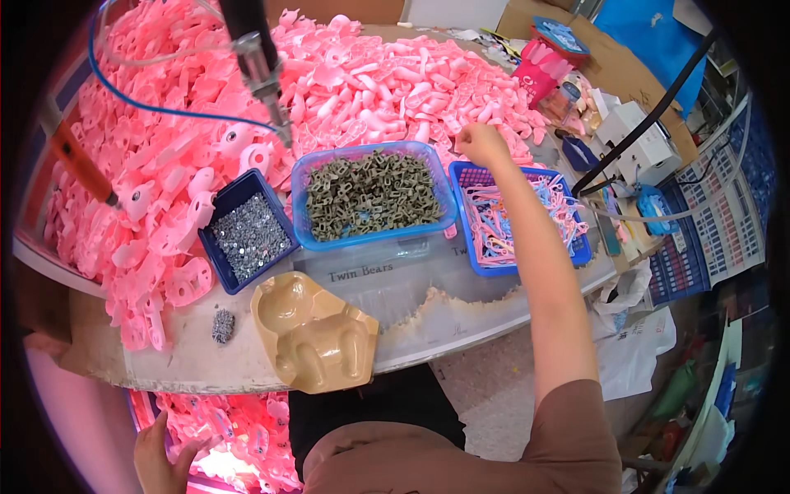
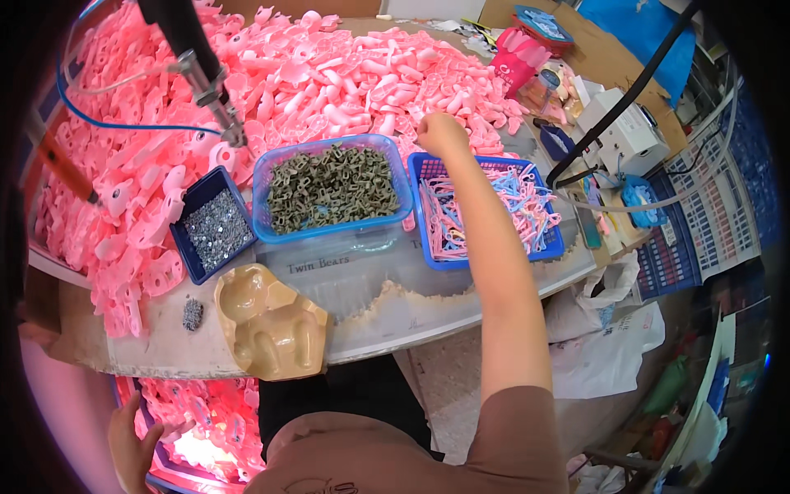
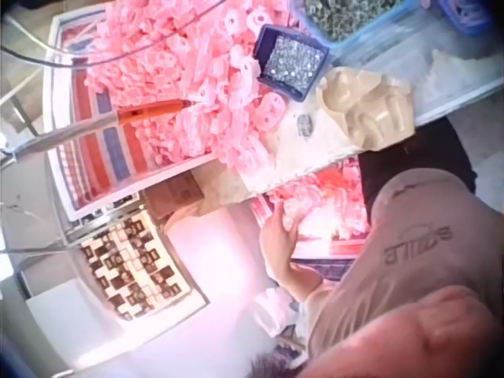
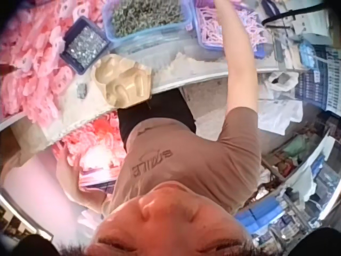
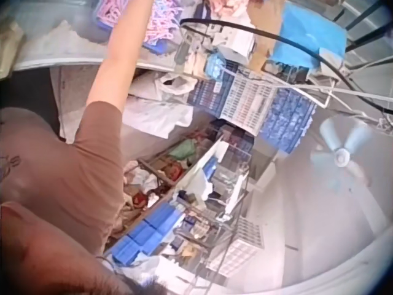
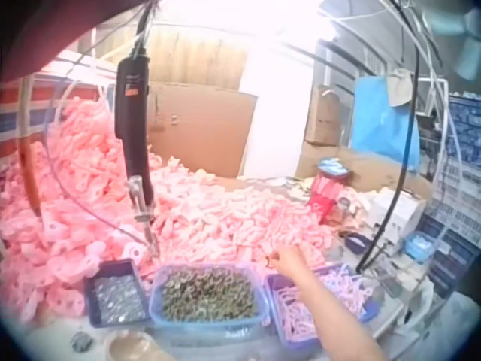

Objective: The person assembles toy bodies by placing plastic parts into a fixture, inserting internal linkages and components by hand, and securing them with screws using an electric screwdriver.

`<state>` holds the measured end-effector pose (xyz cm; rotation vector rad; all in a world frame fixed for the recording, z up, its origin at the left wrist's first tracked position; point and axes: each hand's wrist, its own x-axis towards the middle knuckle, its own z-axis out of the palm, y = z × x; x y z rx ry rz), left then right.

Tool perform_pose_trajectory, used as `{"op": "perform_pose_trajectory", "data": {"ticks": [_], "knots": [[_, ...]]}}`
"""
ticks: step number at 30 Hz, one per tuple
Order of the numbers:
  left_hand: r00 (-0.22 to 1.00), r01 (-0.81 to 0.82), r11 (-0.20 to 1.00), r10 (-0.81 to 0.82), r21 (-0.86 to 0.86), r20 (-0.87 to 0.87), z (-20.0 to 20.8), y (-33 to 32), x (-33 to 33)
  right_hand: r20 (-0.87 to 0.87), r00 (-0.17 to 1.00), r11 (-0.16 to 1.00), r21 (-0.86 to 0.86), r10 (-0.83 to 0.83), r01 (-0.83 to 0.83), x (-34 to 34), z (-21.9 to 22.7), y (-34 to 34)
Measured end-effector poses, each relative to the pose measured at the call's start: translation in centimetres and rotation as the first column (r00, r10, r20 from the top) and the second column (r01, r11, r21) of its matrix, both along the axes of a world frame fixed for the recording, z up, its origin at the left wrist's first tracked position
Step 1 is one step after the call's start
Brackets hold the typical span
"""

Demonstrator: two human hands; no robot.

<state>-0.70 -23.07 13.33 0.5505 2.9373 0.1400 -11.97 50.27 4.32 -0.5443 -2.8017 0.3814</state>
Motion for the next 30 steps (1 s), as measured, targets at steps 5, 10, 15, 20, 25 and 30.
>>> {"op": "perform_pose_trajectory", "data": {"ticks": [5,10,15,20,25,30], "knots": [[0.994,0.070,0.992,-0.079,0.108,0.075,-1.0,3.1,-0.6,0.298,0.939,0.983,0.117,-0.171,0.142,-3.9,-2.1,-0.3],[0.915,0.363,0.912,-0.387,0.191,0.111,-1.2,9.6,-1.9,0.445,0.857,0.964,0.168,-0.261,0.206,-5.1,-4.0,1.9],[0.866,0.418,0.877,-0.463,0.235,0.188,-0.8,13.7,-2.7,0.246,0.965,0.985,-0.118,-0.094,0.126,-3.2,-1.5,2.7],[0.720,0.653,0.665,-0.693,0.362,-0.026,-2.9,18.5,-3.6,-0.004,0.984,0.683,-0.719,0.181,-0.129,1.7,6.0,-0.7],[0.634,0.751,0.483,-0.719,0.450,-0.286,-5.1,26.0,-3.7,0.199,0.792,0.561,-0.802,0.577,-0.207,5.7,8.2,-8.3],[0.587,0.792,0.364,-0.672,0.490,-0.450,-8.1,30.3,-3.8,0.170,0.540,0.305,-0.937,0.824,-0.171,8.0,6.5,-16.4]]}}
